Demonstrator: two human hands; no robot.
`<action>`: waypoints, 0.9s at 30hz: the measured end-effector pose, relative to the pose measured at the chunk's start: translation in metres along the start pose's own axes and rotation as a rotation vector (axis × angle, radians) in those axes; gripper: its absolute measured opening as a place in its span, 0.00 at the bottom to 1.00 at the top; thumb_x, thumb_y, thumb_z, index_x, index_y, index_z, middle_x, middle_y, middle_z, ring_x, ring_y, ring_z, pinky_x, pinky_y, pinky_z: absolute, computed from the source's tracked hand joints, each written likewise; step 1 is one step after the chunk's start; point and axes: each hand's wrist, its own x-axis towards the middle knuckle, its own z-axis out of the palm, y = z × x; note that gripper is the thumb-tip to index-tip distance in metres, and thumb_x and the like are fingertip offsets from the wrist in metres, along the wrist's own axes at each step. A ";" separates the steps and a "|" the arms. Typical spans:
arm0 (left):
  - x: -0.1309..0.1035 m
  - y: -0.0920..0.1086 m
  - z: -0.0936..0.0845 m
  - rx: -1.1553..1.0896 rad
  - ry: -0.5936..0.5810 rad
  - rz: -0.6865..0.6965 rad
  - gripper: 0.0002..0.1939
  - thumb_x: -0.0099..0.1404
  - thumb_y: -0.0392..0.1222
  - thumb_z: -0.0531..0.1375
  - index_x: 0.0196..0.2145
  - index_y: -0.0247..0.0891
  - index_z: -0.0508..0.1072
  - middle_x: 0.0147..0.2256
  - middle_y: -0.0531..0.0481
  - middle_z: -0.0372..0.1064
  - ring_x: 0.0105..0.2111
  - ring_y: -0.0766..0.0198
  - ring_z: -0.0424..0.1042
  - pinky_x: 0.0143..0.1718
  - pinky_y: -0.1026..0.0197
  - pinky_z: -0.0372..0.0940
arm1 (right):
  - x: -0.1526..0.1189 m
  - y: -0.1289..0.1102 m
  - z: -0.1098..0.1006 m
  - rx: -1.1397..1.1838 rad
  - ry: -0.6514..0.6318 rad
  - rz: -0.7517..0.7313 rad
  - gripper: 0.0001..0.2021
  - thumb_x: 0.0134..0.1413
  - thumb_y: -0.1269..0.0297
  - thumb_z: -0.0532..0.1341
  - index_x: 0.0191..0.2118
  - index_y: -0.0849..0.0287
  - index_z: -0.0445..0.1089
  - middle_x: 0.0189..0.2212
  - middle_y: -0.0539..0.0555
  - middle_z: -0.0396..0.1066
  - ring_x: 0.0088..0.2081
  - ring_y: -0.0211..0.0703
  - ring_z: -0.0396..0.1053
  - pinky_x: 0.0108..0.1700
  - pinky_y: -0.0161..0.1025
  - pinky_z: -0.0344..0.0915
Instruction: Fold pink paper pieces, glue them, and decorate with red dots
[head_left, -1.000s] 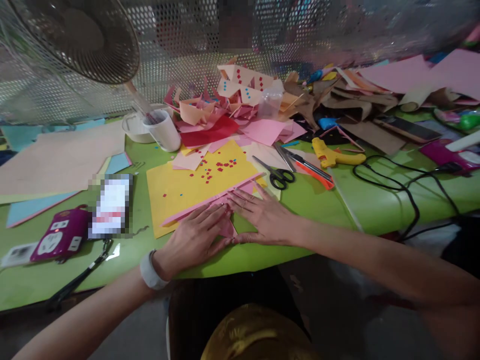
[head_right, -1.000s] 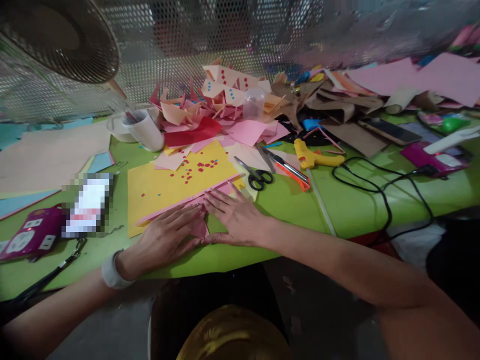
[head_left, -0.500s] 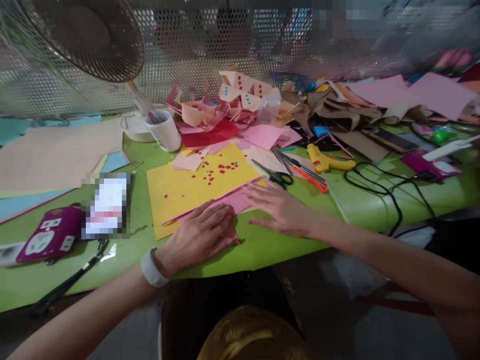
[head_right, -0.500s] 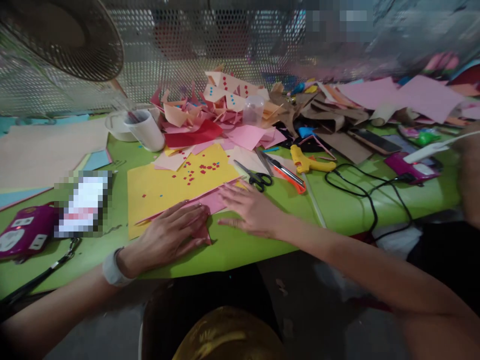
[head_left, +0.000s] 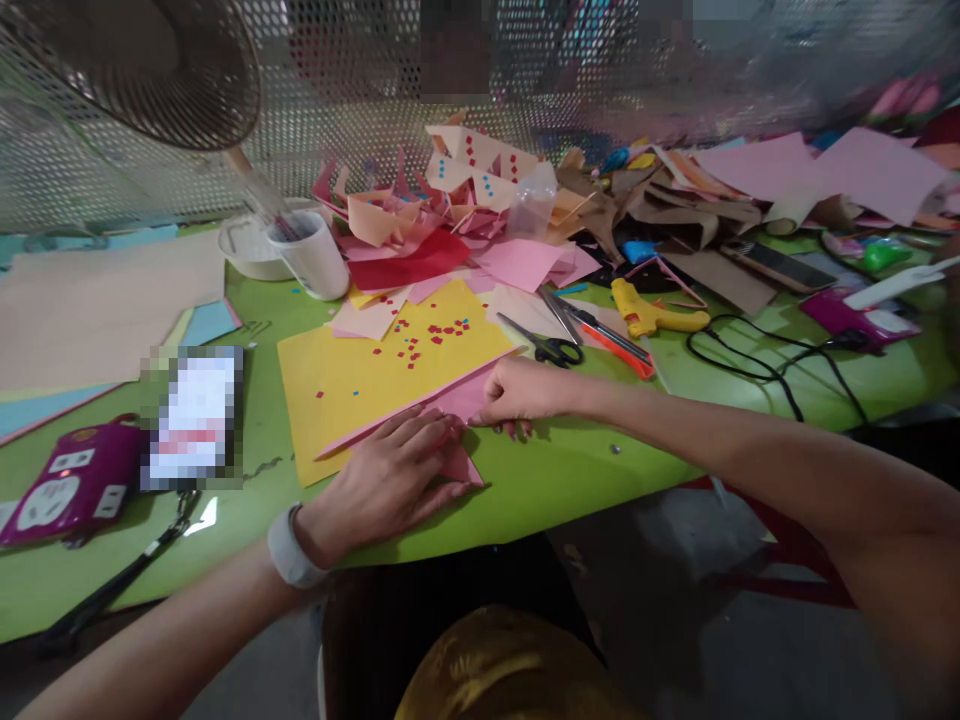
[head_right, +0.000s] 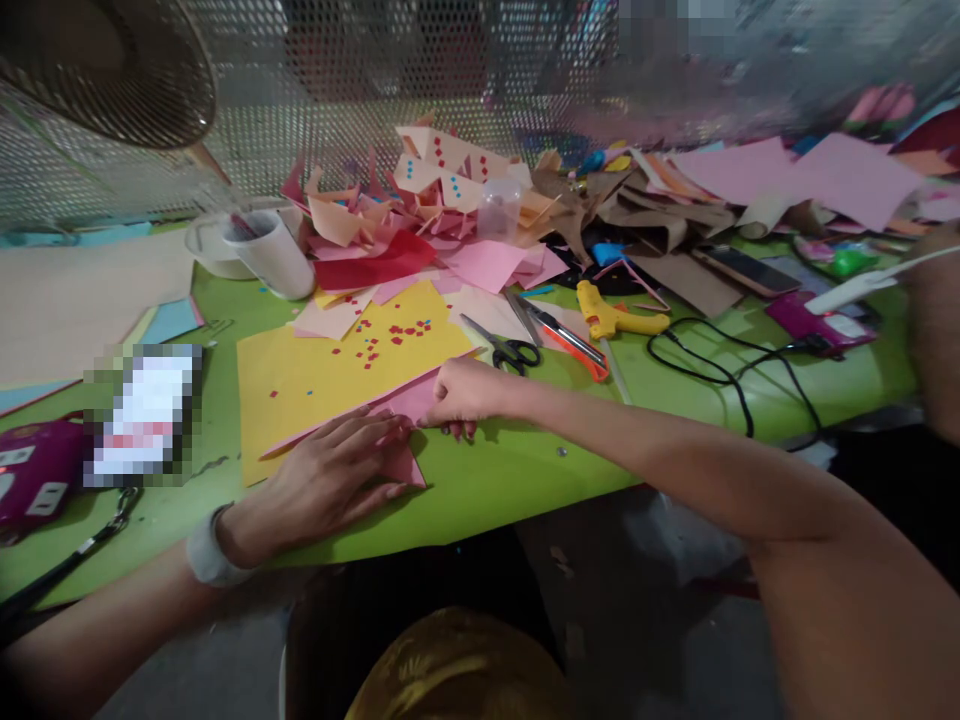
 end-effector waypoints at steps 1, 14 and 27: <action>0.000 0.000 0.000 -0.005 0.000 -0.003 0.20 0.69 0.52 0.54 0.51 0.37 0.71 0.50 0.39 0.71 0.53 0.49 0.70 0.55 0.45 0.66 | 0.000 0.002 -0.001 0.005 -0.004 0.010 0.18 0.50 0.58 0.67 0.16 0.59 0.65 0.10 0.47 0.65 0.15 0.34 0.65 0.22 0.32 0.63; -0.001 0.000 -0.001 0.016 -0.032 0.015 0.16 0.69 0.51 0.56 0.47 0.39 0.73 0.54 0.41 0.69 0.55 0.50 0.68 0.58 0.45 0.64 | -0.015 0.022 -0.023 0.104 0.046 -0.008 0.12 0.47 0.65 0.66 0.18 0.61 0.67 0.14 0.47 0.68 0.16 0.31 0.64 0.20 0.30 0.62; 0.042 -0.001 -0.034 -0.662 -0.454 -0.873 0.27 0.65 0.61 0.54 0.19 0.37 0.66 0.14 0.52 0.65 0.14 0.67 0.66 0.18 0.66 0.59 | 0.012 0.015 -0.013 -0.008 -0.058 -0.033 0.17 0.48 0.58 0.68 0.18 0.62 0.68 0.14 0.47 0.68 0.16 0.33 0.68 0.22 0.31 0.66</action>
